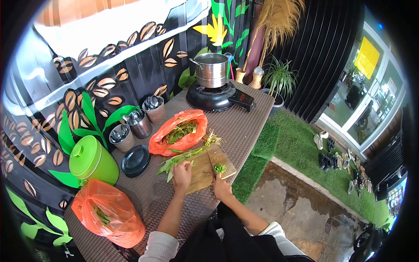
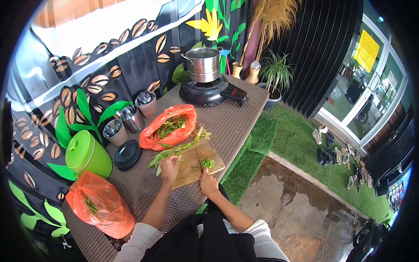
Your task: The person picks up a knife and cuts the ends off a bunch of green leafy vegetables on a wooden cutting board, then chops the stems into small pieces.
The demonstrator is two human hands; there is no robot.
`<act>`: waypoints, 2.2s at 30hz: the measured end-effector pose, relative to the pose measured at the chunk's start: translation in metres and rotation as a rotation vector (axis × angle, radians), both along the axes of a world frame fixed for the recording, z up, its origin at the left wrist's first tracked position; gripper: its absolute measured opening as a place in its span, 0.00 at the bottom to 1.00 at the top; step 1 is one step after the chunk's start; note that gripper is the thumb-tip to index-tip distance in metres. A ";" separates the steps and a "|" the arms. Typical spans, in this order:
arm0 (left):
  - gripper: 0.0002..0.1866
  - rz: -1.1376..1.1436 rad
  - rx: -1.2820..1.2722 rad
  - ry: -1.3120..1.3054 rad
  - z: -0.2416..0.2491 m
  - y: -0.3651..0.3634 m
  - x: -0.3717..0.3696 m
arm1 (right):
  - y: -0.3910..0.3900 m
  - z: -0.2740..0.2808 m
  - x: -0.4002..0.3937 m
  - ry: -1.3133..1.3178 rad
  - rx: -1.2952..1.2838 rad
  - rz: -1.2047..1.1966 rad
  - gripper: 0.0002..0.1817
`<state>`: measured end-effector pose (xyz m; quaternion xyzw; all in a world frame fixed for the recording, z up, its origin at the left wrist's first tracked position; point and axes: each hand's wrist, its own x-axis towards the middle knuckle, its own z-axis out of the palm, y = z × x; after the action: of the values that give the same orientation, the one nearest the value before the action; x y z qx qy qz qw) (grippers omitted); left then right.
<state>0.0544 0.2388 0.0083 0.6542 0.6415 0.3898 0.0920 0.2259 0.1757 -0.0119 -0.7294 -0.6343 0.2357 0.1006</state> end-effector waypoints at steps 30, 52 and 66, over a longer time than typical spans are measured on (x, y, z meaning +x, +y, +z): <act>0.14 -0.199 -0.414 -1.123 -0.062 0.010 0.038 | 0.001 -0.002 0.008 0.056 0.005 0.007 0.24; 0.07 -0.425 0.008 -0.200 -0.055 -0.017 0.044 | 0.010 0.038 0.037 0.151 -0.126 0.118 0.17; 0.06 -0.347 0.035 -0.175 -0.051 -0.023 0.051 | 0.016 0.002 0.019 0.048 0.022 0.130 0.17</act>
<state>0.1055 0.2162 -0.0431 0.7204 0.5016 0.4344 0.2018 0.2453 0.1912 -0.0099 -0.6797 -0.6802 0.2521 0.1084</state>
